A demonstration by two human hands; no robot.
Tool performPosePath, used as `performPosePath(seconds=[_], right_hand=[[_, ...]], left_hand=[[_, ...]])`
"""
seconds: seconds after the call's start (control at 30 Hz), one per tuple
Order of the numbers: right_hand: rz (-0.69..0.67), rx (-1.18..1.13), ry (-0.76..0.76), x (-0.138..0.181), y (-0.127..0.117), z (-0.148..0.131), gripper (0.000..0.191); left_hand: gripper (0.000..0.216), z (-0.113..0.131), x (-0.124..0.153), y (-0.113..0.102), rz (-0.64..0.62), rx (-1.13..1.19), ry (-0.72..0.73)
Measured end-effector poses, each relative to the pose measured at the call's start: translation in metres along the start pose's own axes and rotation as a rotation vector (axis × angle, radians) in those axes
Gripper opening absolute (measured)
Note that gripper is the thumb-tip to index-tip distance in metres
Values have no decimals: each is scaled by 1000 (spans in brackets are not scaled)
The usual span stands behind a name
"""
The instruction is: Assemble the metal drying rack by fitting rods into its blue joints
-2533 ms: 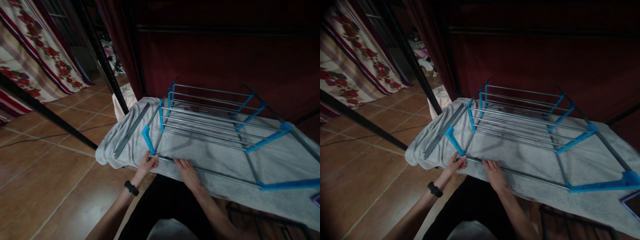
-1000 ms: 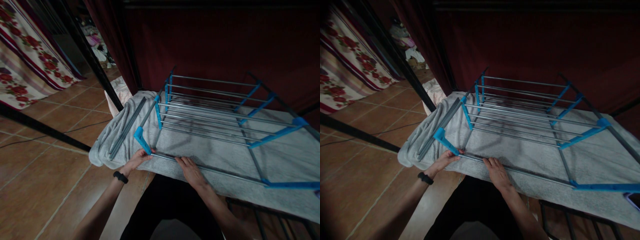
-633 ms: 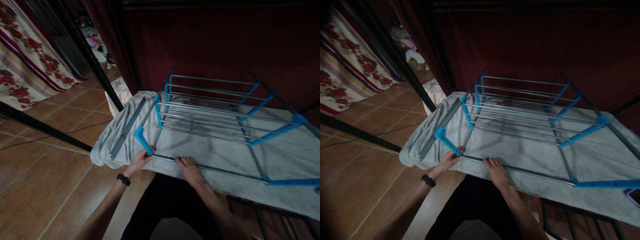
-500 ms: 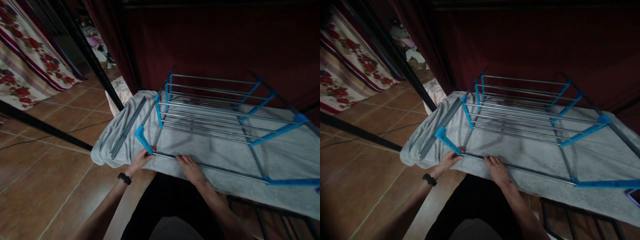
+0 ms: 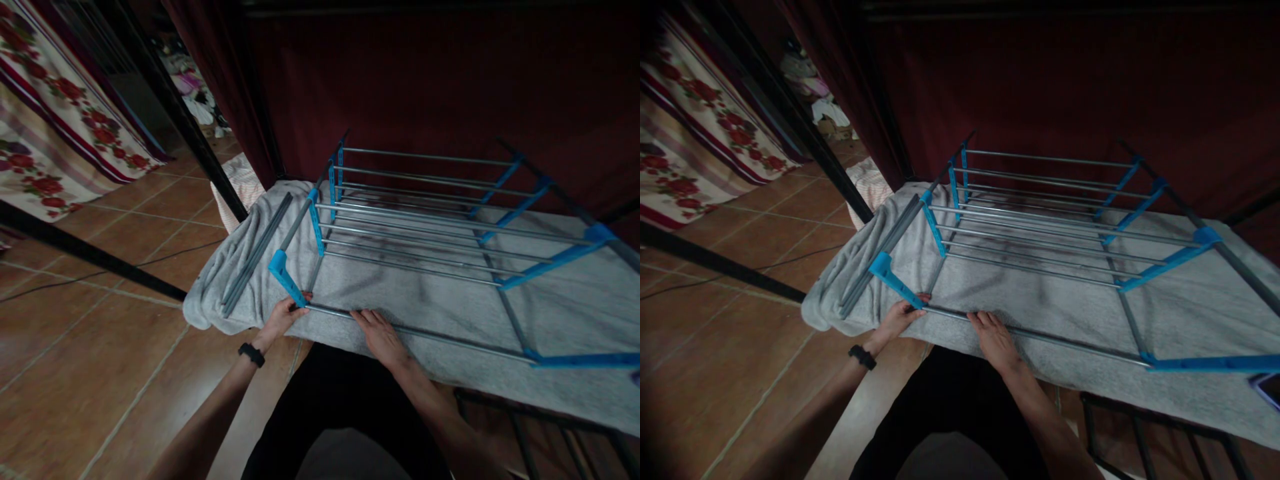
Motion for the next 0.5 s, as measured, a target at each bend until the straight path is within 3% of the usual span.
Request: performPosePath(seconds=[0.5], right_hand=[[-4,-39,11,-7,-8,-5,59]], left_hand=[[58,14,2,1,24,-75,-7]])
Point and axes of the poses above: each hand's wrist, its own x-axis away from the middle knuckle, its own y-axis out of the palm, z = x × y, the point moved 7 cm from there along -x, towards the middle knuckle, and after that the axes turned 1 degree about -z, right-handed, at the moved point
